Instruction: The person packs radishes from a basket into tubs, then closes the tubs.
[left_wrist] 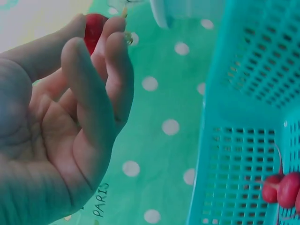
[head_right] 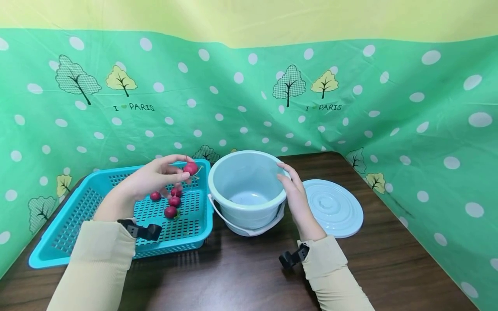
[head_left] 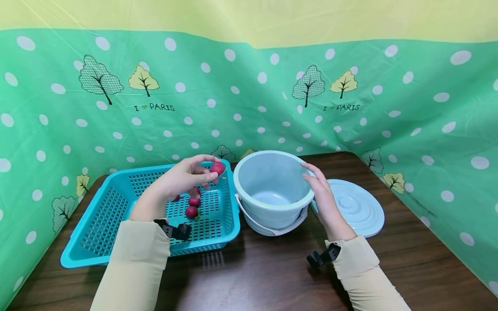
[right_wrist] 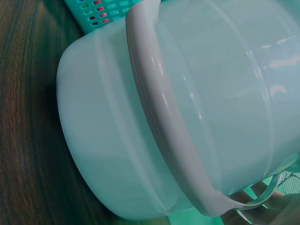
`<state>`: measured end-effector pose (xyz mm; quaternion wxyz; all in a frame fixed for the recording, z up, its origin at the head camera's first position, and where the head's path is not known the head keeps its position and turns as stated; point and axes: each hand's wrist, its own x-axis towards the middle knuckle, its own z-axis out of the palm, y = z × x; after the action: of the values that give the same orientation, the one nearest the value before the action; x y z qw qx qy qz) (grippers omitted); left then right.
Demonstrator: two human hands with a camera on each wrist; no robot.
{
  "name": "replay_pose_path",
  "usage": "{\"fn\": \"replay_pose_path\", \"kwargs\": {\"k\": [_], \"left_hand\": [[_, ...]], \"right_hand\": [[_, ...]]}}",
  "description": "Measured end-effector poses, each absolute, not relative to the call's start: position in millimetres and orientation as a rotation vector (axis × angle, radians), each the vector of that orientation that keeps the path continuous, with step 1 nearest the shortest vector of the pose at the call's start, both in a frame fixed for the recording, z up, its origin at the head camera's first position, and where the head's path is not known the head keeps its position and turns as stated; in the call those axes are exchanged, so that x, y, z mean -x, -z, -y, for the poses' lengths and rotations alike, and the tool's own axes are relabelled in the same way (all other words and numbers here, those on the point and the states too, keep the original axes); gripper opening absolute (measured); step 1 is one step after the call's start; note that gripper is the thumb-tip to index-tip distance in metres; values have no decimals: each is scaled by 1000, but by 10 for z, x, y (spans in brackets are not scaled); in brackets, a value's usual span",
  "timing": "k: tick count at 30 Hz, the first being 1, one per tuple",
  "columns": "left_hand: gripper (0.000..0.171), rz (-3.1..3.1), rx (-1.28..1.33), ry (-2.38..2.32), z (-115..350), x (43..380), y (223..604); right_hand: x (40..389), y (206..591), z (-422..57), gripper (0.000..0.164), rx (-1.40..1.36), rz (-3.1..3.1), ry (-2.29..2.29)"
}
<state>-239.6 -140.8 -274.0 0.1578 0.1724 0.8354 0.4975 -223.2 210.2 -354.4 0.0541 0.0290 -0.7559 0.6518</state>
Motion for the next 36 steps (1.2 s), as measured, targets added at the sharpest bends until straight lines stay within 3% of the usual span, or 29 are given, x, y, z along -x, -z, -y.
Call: {"fn": "replay_pose_path", "kwargs": {"k": [36], "left_hand": [[40, -2217, -600, -1861, 713, 1943, 2927]], "right_hand": [[2225, 3535, -2104, 51, -92, 2291, -1981]]}}
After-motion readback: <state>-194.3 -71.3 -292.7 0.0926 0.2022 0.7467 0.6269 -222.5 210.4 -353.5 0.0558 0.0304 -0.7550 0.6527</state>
